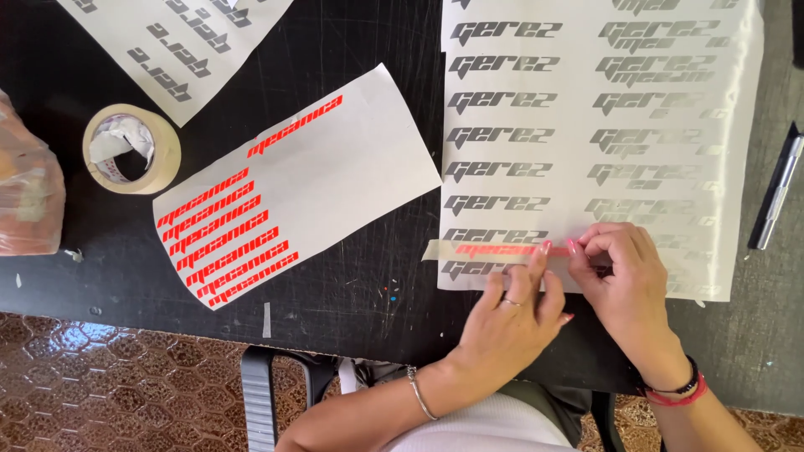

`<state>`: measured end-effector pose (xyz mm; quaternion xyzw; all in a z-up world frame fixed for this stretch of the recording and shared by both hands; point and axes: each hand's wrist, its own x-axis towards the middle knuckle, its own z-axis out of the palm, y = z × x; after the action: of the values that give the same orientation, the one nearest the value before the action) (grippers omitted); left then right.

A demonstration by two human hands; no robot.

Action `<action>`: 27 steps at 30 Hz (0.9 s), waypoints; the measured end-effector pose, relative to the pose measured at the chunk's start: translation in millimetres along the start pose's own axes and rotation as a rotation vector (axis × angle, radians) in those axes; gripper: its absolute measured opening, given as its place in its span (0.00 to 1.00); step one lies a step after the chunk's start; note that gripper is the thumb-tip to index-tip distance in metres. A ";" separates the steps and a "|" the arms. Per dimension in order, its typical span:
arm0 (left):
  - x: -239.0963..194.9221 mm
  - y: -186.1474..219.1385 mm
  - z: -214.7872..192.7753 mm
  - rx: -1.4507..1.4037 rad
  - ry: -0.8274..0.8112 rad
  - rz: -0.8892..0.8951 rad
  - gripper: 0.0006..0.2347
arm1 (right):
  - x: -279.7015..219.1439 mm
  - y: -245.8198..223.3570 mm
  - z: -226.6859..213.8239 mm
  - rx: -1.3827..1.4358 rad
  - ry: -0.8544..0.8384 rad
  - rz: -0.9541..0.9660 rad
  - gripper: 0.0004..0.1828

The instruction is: The person peels red text stickers from a white backing sheet and applies them to a larger sheet of grey text stickers. They use a silver craft knife to cut the backing sheet and smooth the stickers down with their fingers.

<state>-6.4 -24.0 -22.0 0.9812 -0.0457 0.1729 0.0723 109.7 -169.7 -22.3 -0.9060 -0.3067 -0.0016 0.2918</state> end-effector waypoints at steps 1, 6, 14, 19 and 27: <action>-0.2 -5.6 -4.8 0.000 -0.002 -0.001 0.24 | 0.8 -1.8 -0.9 0.001 -0.001 0.001 0.13; -8.8 -31.2 -24.6 0.108 0.011 -0.063 0.21 | 2.0 -2.6 -0.8 0.027 0.006 0.011 0.13; -11.6 -38.7 -32.8 0.091 0.048 -0.078 0.15 | 1.3 -0.7 0.0 0.041 0.010 0.010 0.13; 1.2 -25.3 -26.3 -0.082 0.075 -0.028 0.09 | 0.4 0.3 2.0 0.025 0.027 -0.004 0.13; 3.8 -22.4 -23.5 -0.167 -0.008 -0.073 0.19 | 1.1 -1.0 0.6 0.051 0.020 0.018 0.12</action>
<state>-8.1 1.5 -1.8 0.9735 -0.0246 0.1618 0.1598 109.9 -168.2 -22.0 -0.9008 -0.2955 -0.0002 0.3181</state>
